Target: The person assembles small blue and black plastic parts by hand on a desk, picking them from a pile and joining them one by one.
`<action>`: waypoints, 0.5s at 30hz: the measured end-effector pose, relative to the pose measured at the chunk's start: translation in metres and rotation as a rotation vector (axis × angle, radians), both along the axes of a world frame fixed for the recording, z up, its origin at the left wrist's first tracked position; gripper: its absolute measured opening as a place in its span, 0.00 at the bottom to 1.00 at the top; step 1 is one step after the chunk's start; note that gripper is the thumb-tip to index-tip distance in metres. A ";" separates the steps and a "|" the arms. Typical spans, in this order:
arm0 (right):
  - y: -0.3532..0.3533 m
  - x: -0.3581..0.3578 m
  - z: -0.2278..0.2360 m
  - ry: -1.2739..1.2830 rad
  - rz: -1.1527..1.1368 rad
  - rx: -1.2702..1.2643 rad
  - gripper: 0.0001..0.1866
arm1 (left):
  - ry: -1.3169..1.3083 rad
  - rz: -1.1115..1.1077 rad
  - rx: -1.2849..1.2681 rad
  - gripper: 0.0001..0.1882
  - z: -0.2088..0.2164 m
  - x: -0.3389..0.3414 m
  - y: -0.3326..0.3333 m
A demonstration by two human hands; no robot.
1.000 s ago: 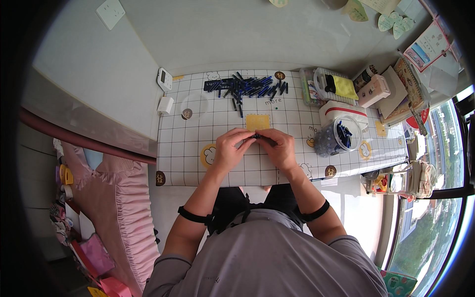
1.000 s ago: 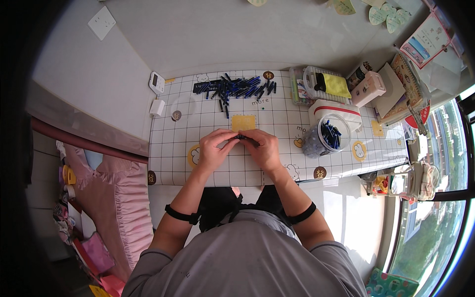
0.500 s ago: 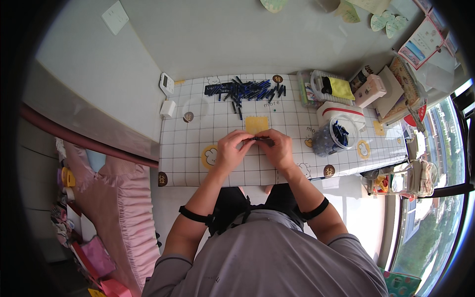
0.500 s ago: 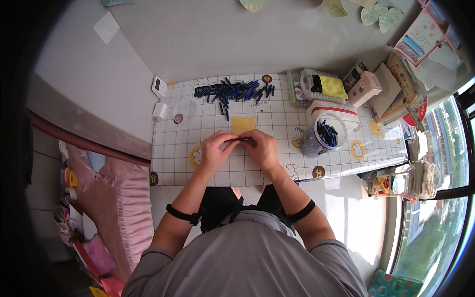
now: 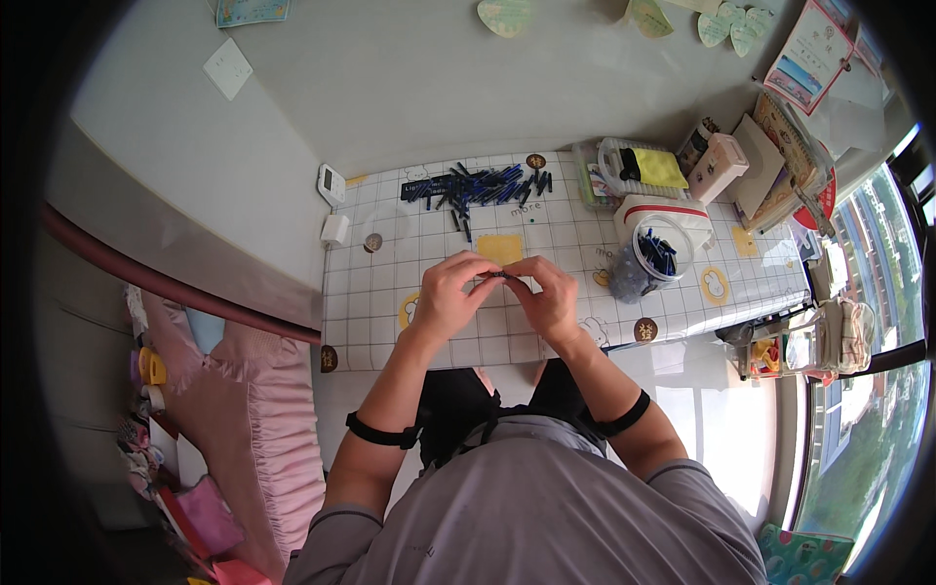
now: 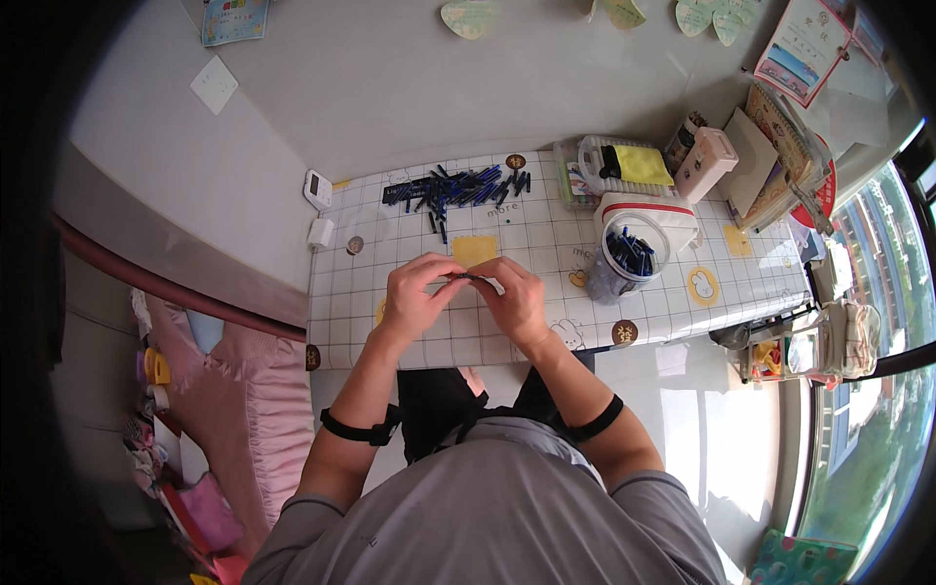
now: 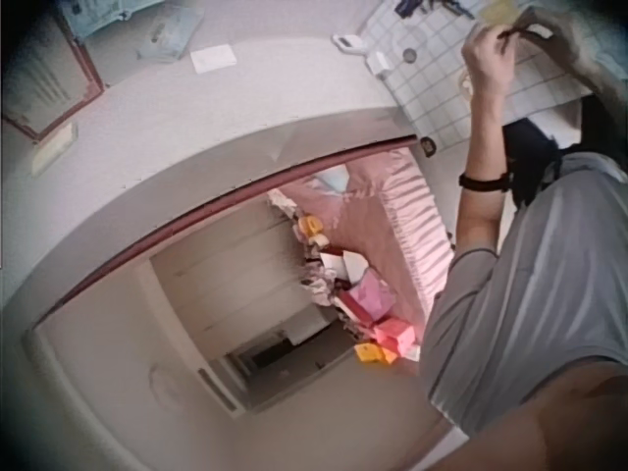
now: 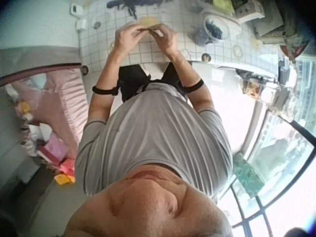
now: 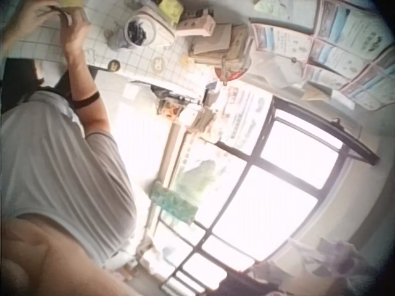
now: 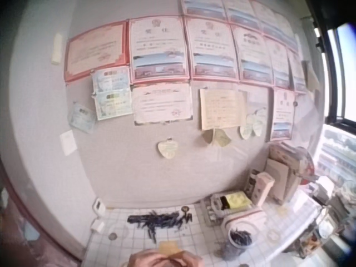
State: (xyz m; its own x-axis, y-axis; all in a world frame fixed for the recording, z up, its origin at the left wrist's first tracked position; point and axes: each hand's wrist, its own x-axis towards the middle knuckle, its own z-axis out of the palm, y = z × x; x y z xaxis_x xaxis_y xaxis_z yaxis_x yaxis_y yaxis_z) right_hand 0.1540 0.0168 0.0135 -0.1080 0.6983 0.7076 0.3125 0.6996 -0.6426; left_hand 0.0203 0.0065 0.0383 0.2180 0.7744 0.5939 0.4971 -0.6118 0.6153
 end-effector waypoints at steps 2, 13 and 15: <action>-0.003 0.001 0.010 0.021 -0.018 0.004 0.08 | 0.010 -0.023 0.041 0.07 0.009 0.001 0.001; -0.017 0.049 0.055 0.124 -0.235 0.200 0.10 | 0.004 -0.241 0.276 0.10 0.053 0.053 0.017; -0.021 0.058 0.060 0.122 -0.294 0.212 0.10 | -0.034 -0.263 0.306 0.11 0.057 0.063 0.018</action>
State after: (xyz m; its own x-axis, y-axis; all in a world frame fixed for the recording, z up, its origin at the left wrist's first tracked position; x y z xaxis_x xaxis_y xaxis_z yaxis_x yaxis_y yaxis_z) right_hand 0.2119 -0.0040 0.0733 0.1689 0.5232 0.8353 0.4500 0.7130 -0.5376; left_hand 0.0837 0.0243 0.0953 0.3613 0.4809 0.7989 0.2819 -0.8730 0.3980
